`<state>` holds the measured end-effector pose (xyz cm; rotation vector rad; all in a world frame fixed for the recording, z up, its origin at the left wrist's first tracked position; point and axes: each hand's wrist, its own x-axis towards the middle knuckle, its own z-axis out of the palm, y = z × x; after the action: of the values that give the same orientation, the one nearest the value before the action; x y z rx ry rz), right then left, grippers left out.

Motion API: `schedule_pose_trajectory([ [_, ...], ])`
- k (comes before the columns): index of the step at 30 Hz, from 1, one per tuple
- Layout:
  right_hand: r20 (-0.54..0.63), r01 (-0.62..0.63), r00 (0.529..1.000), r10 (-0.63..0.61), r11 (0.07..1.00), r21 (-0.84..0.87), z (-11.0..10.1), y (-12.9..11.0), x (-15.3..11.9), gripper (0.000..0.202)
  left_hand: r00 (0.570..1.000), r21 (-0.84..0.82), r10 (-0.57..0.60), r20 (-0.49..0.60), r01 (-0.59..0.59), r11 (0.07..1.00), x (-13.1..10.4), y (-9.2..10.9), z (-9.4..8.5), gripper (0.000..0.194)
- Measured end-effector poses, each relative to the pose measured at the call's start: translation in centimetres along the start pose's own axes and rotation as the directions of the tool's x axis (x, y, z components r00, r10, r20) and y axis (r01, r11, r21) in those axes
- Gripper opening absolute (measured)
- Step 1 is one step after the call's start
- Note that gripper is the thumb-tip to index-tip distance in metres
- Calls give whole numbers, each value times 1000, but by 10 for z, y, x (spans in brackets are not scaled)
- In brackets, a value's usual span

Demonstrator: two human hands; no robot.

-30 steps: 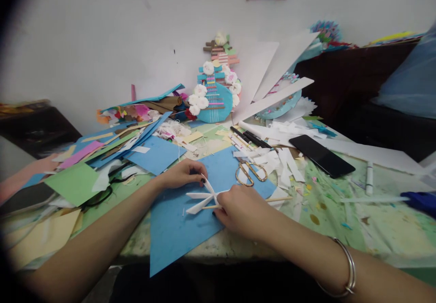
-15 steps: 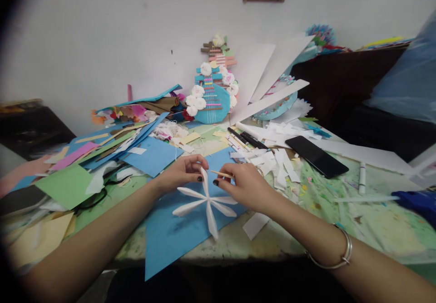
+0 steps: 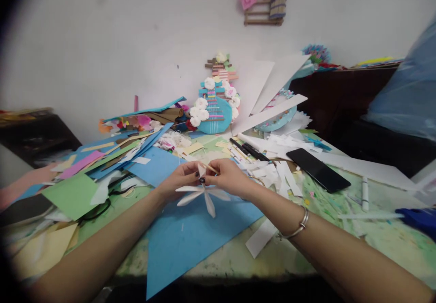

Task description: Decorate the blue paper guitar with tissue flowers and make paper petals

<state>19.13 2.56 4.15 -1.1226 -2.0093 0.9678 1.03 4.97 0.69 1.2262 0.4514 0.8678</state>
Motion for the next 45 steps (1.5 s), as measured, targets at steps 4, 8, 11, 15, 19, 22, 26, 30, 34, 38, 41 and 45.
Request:
schedule_pose_trajectory([
  [4, 108, 46, 992, -59, 991, 123, -2, -1, 36, 28, 993, -88, 8, -115, -18, 996, 3, 4, -14, 27],
  [8, 149, 35, 986, -70, 973, 227, 0, 7, 59, 37, 986, -119, -7, -169, -13, 993, 9, 2, -27, 27],
  [11, 161, 25, 985, -68, 966, 255, 2, 17, 68, 39, 986, -145, -31, -163, 7, 989, 14, -3, -33, 25],
  [15, 187, 8, 981, -53, 973, 231, 1, 28, 72, 37, 986, -166, -74, -152, 49, 985, 18, -9, -36, 25],
  [19, 199, 6, 979, -49, 978, 211, 0, 30, 71, 36, 989, -188, -81, -123, 57, 981, 18, -10, -37, 25],
  [22, 170, 15, 984, -48, 981, 193, 1, 29, 67, 35, 988, -197, -66, -138, 38, 980, 16, -9, -36, 24],
  [26, 138, 41, 988, -69, 979, 198, 4, 30, 64, 34, 984, -216, -75, -159, 39, 976, 13, -8, -31, 28],
  [30, 127, 49, 989, -77, 977, 208, 5, 31, 64, 35, 984, -247, -97, -147, 58, 967, 12, -7, -27, 28],
  [34, 150, 46, 985, -84, 970, 239, 5, 27, 63, 35, 989, -257, -93, -117, 61, 964, 11, -7, -26, 25],
  [38, 163, 62, 980, -110, 959, 275, 4, 26, 62, 36, 992, -270, -81, -92, 54, 961, 9, -7, -28, 24],
  [41, 152, 59, 983, -105, 958, 280, 4, 26, 62, 36, 991, -262, -85, -103, 56, 963, 9, -8, -29, 25],
  [45, 120, 55, 989, -91, 960, 274, 5, 25, 62, 36, 986, -237, -60, -155, 22, 971, 11, -8, -29, 24],
])
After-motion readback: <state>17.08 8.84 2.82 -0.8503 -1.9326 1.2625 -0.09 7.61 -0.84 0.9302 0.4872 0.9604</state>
